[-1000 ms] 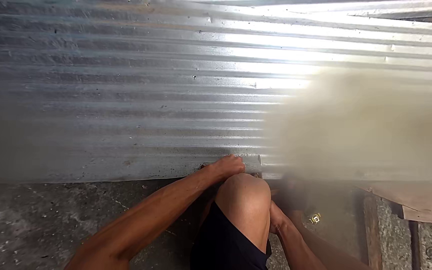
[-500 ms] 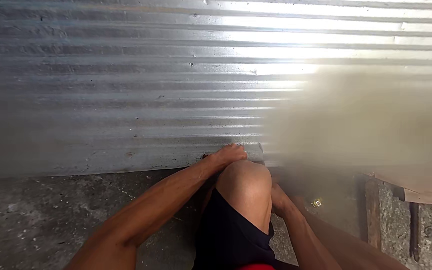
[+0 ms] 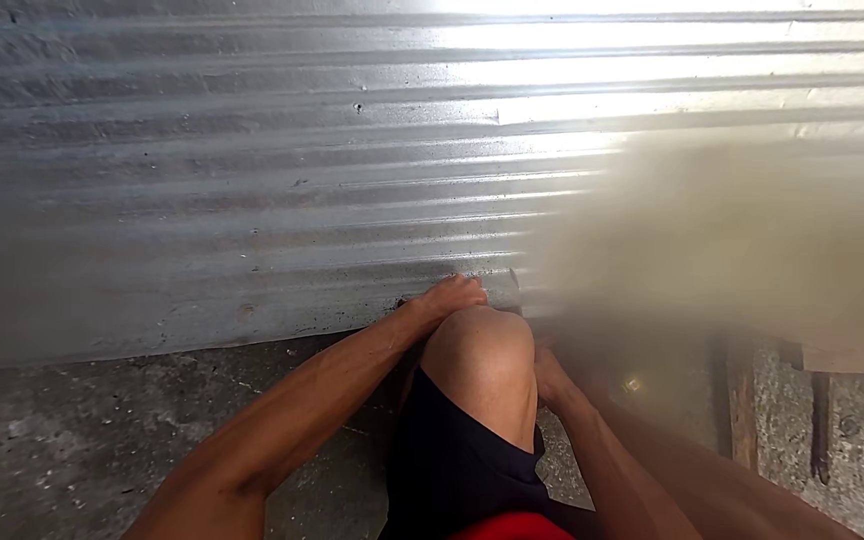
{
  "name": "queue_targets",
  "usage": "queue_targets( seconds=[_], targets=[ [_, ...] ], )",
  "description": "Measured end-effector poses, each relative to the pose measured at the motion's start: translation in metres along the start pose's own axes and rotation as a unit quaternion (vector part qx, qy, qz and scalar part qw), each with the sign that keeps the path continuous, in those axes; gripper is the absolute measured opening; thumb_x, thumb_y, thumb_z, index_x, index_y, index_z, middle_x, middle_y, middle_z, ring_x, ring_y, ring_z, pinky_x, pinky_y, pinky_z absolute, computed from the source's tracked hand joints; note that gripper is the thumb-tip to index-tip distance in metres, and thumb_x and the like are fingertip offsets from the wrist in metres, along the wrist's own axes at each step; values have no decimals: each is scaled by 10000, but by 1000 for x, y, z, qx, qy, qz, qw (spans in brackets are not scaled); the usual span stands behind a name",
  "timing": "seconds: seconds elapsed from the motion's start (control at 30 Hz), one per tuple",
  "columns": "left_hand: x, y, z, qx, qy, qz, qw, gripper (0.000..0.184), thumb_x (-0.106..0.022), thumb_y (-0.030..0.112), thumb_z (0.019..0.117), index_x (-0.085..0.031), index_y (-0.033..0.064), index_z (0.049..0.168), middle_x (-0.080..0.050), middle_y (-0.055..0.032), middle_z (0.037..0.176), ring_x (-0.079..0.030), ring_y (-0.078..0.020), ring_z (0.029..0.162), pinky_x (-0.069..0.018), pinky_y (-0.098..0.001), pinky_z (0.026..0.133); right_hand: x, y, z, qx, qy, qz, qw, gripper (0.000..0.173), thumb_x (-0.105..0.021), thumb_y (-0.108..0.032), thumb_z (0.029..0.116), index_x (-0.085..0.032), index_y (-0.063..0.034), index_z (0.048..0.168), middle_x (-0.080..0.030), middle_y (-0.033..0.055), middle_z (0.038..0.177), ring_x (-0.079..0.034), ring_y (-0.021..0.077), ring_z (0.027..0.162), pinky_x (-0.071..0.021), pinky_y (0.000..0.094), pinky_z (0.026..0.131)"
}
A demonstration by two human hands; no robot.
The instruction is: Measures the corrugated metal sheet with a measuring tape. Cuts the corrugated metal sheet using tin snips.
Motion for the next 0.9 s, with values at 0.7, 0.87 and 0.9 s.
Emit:
queue_targets(
  seconds=[0.7,0.87,0.9],
  targets=[
    [31,14,-21,4,-14,-23,1000,182,-554,100,1026,-728,69,984,-679,-168,1139,-684,-327,943,-532,-490,814,11,2,-19,10,32,-48,998,326,-620,-370,989,-667,-47,1004,-652,108,853,-648,241,808,-528,491,764],
    [18,13,-15,19,-45,24,999,208,-497,105,1048,-702,74,1024,-607,-212,1319,-685,-387,977,-556,-519,800,12,-9,-32,-29,41,-88,995,449,-600,-505,984,-669,-62,958,-659,109,853,-660,259,832,-523,504,769],
    [18,13,-14,24,-58,25,998,221,-484,115,1058,-700,71,1038,-591,-211,1350,-682,-387,989,-553,-519,811,13,-9,-34,-31,36,-76,996,439,-620,-492,977,-666,-58,939,-651,104,841,-653,250,819,-521,495,763]
  ],
)
Point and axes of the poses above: each hand's wrist, its own z-axis towards the middle knuckle, its own x-axis out of the back of the hand, y = z × x, the point moved 3 cm from there along z, towards the middle knuckle
